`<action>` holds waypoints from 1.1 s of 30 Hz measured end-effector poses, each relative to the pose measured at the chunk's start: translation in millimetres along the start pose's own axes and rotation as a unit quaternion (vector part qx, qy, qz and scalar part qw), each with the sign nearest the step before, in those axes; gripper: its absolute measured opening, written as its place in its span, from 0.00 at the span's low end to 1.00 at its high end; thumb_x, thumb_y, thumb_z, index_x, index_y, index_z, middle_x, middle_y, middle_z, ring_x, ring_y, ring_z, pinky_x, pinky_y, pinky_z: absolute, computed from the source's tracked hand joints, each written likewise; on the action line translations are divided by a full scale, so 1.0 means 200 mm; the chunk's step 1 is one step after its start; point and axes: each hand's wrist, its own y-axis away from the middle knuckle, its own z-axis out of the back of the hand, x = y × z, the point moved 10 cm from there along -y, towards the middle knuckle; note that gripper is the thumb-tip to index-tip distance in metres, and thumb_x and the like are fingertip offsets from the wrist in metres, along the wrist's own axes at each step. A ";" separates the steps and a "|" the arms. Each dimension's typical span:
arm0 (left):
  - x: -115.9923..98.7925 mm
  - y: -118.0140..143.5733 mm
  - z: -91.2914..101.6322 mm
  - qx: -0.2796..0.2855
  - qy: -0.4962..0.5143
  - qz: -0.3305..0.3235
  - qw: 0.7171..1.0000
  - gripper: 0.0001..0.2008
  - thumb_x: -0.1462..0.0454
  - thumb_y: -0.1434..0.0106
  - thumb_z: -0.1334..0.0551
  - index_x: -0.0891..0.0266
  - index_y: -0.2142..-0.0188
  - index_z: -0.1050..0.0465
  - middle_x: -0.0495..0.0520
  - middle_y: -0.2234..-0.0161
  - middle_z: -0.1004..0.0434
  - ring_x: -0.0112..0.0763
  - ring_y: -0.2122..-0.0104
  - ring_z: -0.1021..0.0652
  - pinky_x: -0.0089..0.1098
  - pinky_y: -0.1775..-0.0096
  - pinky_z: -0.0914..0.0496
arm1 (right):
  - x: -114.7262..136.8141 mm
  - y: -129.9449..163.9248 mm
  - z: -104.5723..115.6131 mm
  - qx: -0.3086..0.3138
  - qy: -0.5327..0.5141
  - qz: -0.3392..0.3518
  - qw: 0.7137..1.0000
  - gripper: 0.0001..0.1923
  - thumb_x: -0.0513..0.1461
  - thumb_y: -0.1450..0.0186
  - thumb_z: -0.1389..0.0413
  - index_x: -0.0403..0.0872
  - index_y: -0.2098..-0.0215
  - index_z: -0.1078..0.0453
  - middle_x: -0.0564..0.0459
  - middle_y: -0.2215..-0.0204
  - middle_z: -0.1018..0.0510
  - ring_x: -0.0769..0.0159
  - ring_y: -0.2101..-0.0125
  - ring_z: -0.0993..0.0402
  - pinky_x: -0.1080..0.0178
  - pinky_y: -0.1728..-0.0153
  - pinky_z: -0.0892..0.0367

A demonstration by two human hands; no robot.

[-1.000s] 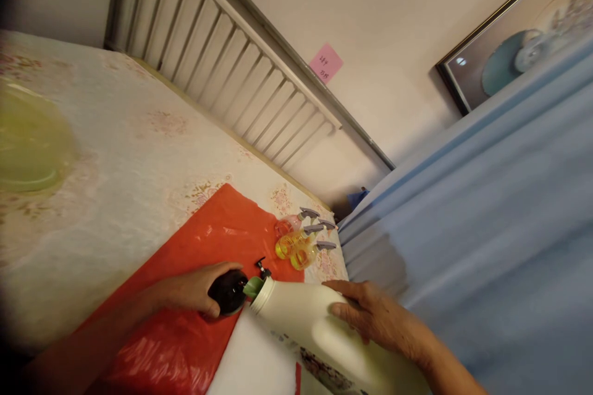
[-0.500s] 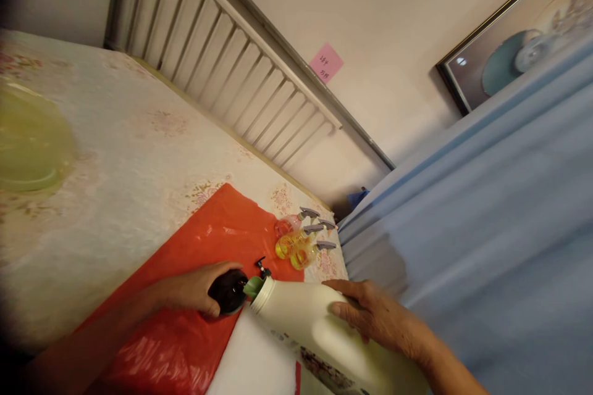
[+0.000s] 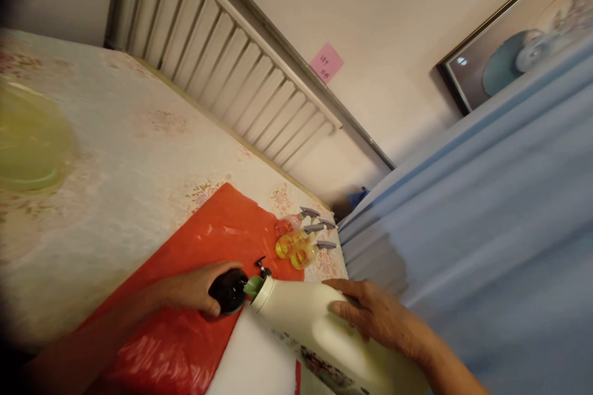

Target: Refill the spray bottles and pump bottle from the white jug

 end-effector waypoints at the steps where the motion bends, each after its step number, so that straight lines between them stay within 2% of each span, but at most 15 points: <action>1: 0.00 0.00 0.00 0.001 0.002 0.000 1.000 0.35 0.73 0.61 0.36 0.54 0.50 0.35 0.48 0.66 0.27 0.31 0.74 0.27 0.26 0.79 0.36 | 0.00 0.00 0.00 0.001 0.000 0.000 1.000 0.28 0.54 0.31 0.50 0.49 0.40 0.33 0.50 0.67 0.23 0.69 0.73 0.32 0.72 0.79 0.34; 9: -0.03 0.01 0.00 0.005 -0.006 -0.008 1.000 0.35 0.73 0.60 0.36 0.55 0.50 0.35 0.48 0.66 0.27 0.32 0.73 0.27 0.26 0.79 0.36 | 0.03 0.00 0.00 0.003 -0.002 0.002 1.000 0.28 0.55 0.31 0.50 0.48 0.41 0.32 0.50 0.68 0.24 0.70 0.74 0.32 0.72 0.79 0.34; 17: -0.01 0.01 -0.01 0.012 0.001 -0.002 1.000 0.34 0.73 0.60 0.36 0.56 0.51 0.35 0.48 0.67 0.27 0.30 0.75 0.28 0.26 0.79 0.37 | 0.02 0.00 0.00 0.005 0.003 0.000 1.000 0.29 0.55 0.32 0.50 0.49 0.41 0.32 0.49 0.67 0.24 0.68 0.72 0.31 0.71 0.78 0.34; 23: -0.01 0.00 0.00 0.005 -0.010 -0.003 1.000 0.35 0.72 0.60 0.36 0.55 0.50 0.36 0.49 0.65 0.27 0.33 0.72 0.26 0.27 0.78 0.36 | 0.02 0.00 0.00 0.002 0.003 -0.005 1.000 0.29 0.56 0.32 0.50 0.49 0.40 0.33 0.50 0.68 0.24 0.68 0.73 0.32 0.71 0.79 0.34; 33: -0.01 0.00 -0.02 0.017 0.014 -0.005 1.000 0.33 0.72 0.60 0.37 0.56 0.51 0.35 0.47 0.68 0.28 0.29 0.76 0.28 0.26 0.80 0.37 | 0.03 0.00 0.00 0.005 0.003 -0.004 1.000 0.29 0.56 0.32 0.50 0.49 0.40 0.32 0.50 0.68 0.25 0.68 0.73 0.32 0.72 0.78 0.34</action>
